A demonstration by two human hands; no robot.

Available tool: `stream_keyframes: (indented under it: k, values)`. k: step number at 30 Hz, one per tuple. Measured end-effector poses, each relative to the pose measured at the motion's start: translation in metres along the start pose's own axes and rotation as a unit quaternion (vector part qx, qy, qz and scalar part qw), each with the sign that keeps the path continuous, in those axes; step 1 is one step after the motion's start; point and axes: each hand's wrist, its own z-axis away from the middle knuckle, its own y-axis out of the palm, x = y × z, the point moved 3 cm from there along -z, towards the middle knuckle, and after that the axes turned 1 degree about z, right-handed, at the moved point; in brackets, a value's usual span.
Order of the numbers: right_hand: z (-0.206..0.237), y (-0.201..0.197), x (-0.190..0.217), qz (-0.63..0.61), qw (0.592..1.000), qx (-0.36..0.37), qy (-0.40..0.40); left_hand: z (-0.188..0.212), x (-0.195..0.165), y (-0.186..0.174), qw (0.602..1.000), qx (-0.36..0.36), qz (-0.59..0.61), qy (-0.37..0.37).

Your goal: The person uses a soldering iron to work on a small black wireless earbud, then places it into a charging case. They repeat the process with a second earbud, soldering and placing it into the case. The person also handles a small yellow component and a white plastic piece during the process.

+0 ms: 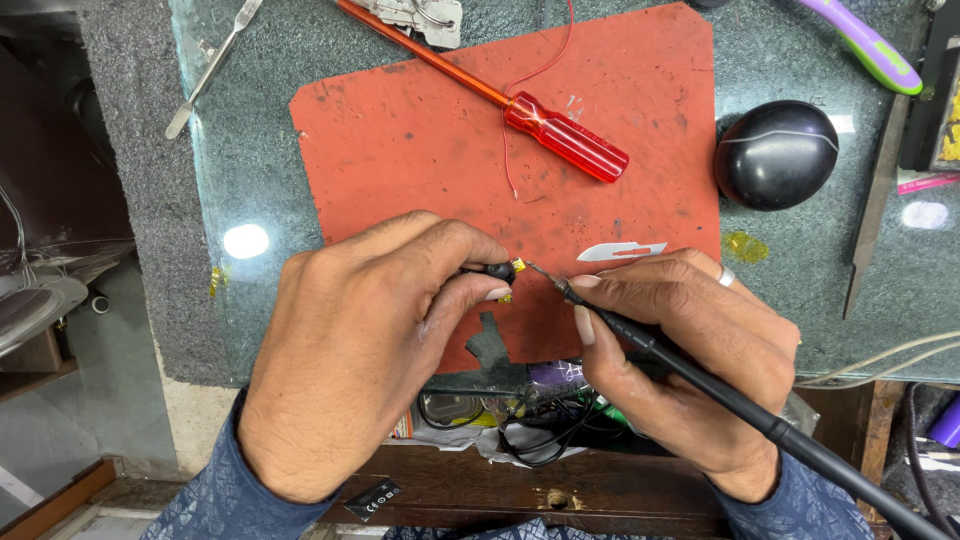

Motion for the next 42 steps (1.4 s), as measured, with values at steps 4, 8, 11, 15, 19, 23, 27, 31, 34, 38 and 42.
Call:
stream_keyframes:
  k: [4,8,11,15,19,23,27,31,34,38,42]
  values:
    - [-0.001,0.002,0.001,-0.003,1.0,-0.006,0.021,0.001,0.001,0.0,0.999,0.021,0.016,-0.026]
    - [-0.005,0.008,0.005,0.021,1.0,0.004,0.014,0.0,-0.001,-0.003,1.0,0.02,0.009,-0.013]
    - [-0.008,0.014,0.009,0.009,1.0,0.019,0.006,0.003,-0.004,-0.009,1.0,0.011,0.022,0.003]
    - [-0.009,0.02,0.011,0.022,0.999,0.03,0.014,0.005,-0.006,-0.013,0.999,-0.005,0.023,0.035]
    - [-0.005,0.024,0.014,0.063,0.998,0.013,0.007,0.007,-0.008,-0.017,0.997,-0.025,0.004,0.073]
    - [-0.004,0.026,0.016,0.077,0.997,0.006,0.007,0.009,-0.004,-0.018,0.999,0.022,0.033,-0.006]
    - [-0.005,0.026,0.018,0.077,0.997,0.001,-0.002,0.008,-0.005,-0.02,0.999,0.033,0.041,-0.008]
    - [-0.006,0.027,0.024,0.078,0.997,0.002,-0.002,0.011,-0.007,-0.024,0.999,0.029,0.029,0.018]
    - [-0.007,0.026,0.028,0.071,0.997,-0.004,0.002,0.013,-0.008,-0.027,0.999,0.033,0.007,0.029]
    - [-0.005,0.021,0.032,0.004,0.998,-0.036,0.044,0.012,-0.014,-0.033,0.991,-0.01,-0.057,0.119]
    - [0.003,0.009,0.036,-0.005,0.996,-0.06,0.065,0.011,-0.014,-0.036,0.992,0.019,-0.065,0.11]
